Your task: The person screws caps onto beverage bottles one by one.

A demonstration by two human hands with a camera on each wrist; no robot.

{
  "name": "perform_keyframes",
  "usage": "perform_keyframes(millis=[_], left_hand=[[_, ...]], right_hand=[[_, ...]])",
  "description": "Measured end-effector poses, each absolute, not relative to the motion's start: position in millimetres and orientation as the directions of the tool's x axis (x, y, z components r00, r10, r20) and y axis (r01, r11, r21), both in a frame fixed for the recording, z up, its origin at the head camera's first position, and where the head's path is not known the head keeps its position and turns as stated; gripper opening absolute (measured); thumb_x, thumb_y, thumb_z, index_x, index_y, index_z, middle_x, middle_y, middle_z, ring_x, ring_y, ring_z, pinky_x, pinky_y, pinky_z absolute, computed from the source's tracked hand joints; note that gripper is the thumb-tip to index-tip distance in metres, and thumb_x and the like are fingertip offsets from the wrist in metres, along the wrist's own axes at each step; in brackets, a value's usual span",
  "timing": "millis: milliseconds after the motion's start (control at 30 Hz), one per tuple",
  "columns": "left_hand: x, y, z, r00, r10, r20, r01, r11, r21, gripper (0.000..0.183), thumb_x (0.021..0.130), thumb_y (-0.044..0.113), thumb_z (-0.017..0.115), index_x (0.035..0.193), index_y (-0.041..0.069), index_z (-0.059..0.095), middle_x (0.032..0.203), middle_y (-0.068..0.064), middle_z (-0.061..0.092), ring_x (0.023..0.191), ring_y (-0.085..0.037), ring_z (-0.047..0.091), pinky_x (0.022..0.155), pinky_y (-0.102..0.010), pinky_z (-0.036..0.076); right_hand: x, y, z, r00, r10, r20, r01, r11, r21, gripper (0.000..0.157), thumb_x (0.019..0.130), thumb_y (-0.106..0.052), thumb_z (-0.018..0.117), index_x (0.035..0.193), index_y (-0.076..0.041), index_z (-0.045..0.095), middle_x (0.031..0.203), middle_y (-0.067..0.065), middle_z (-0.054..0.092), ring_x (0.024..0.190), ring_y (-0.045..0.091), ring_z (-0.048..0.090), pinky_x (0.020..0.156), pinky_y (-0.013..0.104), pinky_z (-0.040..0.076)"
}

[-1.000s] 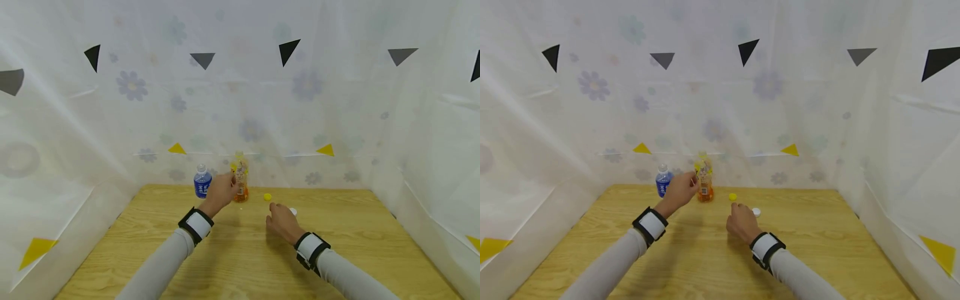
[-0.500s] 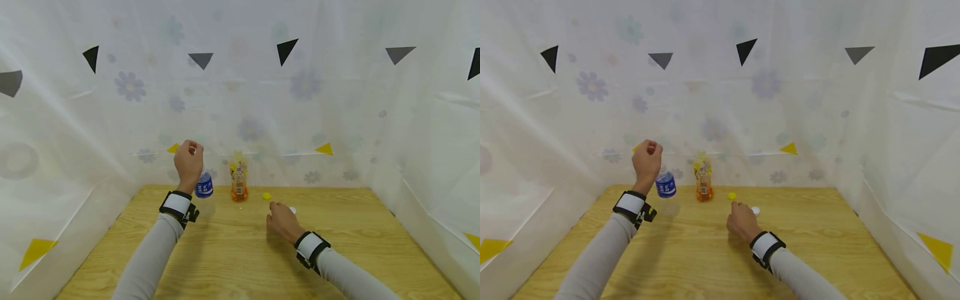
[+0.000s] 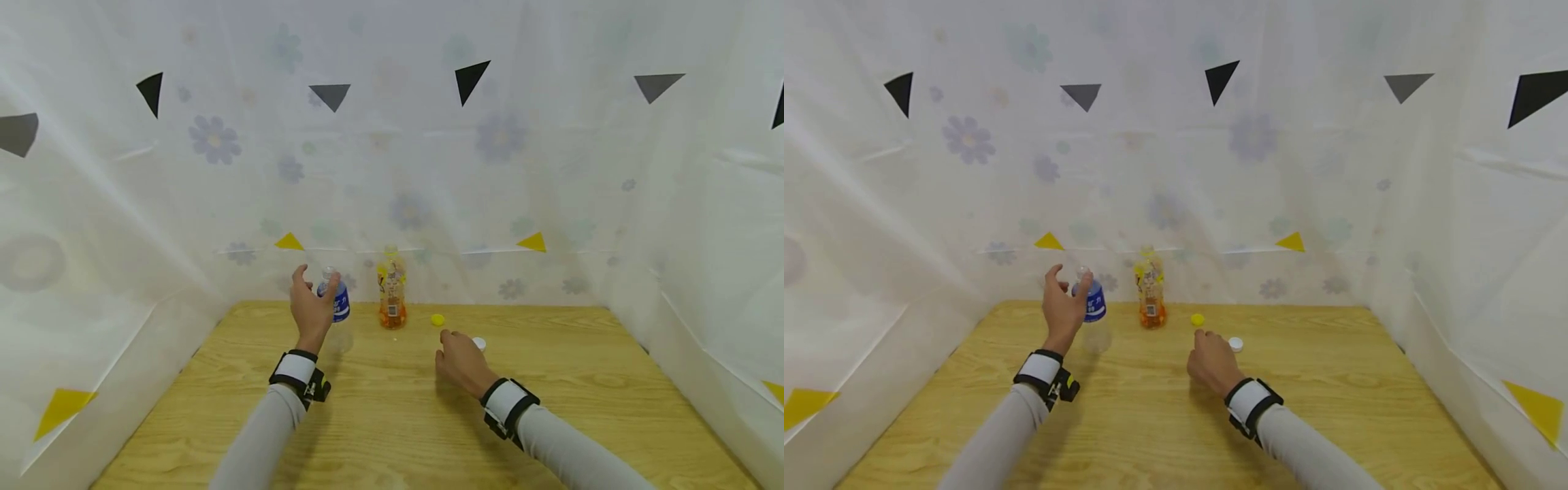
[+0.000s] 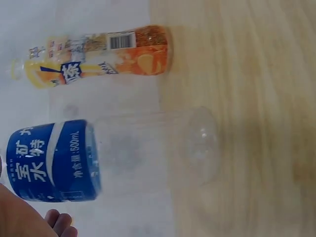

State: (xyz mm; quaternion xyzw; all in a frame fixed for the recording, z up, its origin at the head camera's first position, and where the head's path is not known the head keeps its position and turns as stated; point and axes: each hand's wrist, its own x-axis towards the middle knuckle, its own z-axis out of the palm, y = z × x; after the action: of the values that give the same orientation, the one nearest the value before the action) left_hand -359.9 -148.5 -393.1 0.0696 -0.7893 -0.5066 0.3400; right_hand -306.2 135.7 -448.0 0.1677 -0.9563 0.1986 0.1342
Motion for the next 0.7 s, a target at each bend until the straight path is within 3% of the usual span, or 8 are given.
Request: perform_keyframes(millis=[267,700], left_hand=[[-360,-140,-422,-0.82,-0.413,0.396,0.2,0.44,0.875,0.091,0.084,0.042,0.082,0.155,0.012,0.035,0.136,-0.023,0.057,0.121,-0.041,0.059,0.096,-0.058,0.051],[-359,-143,-430,-0.819,-0.409,0.403,0.186,0.474,0.86,0.075,0.083,0.039,0.084,0.141,0.004,0.051,0.131,-0.022,0.064,0.117,-0.04,0.064,0.094,-0.056,0.053]], right_hand=[[-308,136,-448,-0.918,-0.253,0.304,-0.352,0.875,-0.334,0.023,0.095,-0.006,0.062,0.113,0.008,0.065,0.097,0.021,0.068,0.077,0.029,0.067,0.069,0.041,0.057],[-309,137,-452,-0.906,-0.269,0.327,-0.373,0.872,-0.317,0.018,0.093,-0.003,0.062,0.108,0.008,0.066,0.092,0.02,0.067,0.073,0.027,0.065,0.066,0.04,0.056]])
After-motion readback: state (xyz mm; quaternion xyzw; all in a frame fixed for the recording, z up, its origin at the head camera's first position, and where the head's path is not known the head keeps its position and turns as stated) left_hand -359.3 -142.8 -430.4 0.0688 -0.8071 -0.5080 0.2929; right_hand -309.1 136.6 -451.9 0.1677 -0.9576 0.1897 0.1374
